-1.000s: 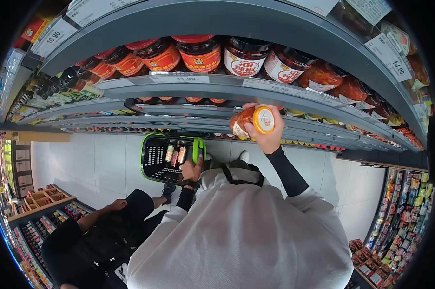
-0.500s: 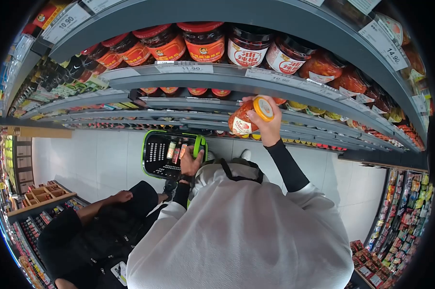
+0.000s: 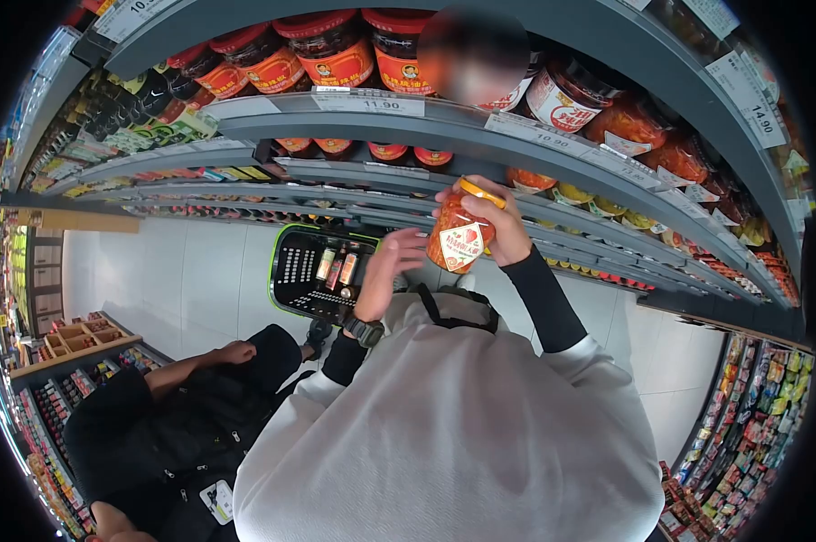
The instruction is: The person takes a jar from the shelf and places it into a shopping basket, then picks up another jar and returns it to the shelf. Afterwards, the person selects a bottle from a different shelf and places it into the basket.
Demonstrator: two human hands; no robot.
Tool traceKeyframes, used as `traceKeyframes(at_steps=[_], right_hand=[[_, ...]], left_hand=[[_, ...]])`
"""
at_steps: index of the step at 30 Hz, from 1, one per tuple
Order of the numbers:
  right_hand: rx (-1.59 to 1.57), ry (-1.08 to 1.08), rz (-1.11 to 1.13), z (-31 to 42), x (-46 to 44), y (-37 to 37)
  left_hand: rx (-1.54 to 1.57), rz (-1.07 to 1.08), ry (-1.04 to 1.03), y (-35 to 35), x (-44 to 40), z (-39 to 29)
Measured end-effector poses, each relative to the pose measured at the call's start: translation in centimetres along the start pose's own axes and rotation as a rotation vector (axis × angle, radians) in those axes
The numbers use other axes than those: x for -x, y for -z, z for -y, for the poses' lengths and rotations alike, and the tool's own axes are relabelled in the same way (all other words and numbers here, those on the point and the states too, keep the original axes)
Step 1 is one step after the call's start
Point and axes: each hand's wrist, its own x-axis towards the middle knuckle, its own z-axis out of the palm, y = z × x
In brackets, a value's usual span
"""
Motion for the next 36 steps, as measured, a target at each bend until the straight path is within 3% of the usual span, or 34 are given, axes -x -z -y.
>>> traceKeyframes(at_steps=[4, 8, 13, 16, 23, 36], right_hand=[[0.054, -0.119, 0.079, 0.6, -0.4, -0.5], [0.1, -0.209, 0.171, 1.1, -0.9, -0.4], [0.193, -0.227, 0.235, 1.9, -1.0, -0.4], [0.142, -0.114, 0.258, 1.3, -1.0, -0.5], [0.066, -0.087, 0.285, 0.7, -1.5, -0.1], [0.045, -0.098, 0.286, 0.3, -1.9, 0.5]], left_hand=[[0.406, 0.241, 0.176, -4.3, -0.1, -1.6], [0.488, 0.393, 0.196, -5.4, -0.8, -2.2], [0.493, 0.378, 0.17, -5.7, -1.8, -1.6], [0.526, 0.375, 0.186, -5.6, -1.9, -1.5], [0.694, 0.427, 0.213, -5.6, -2.3, -1.8], [0.682, 0.407, 0.234, -5.9, -2.5, -2.0]])
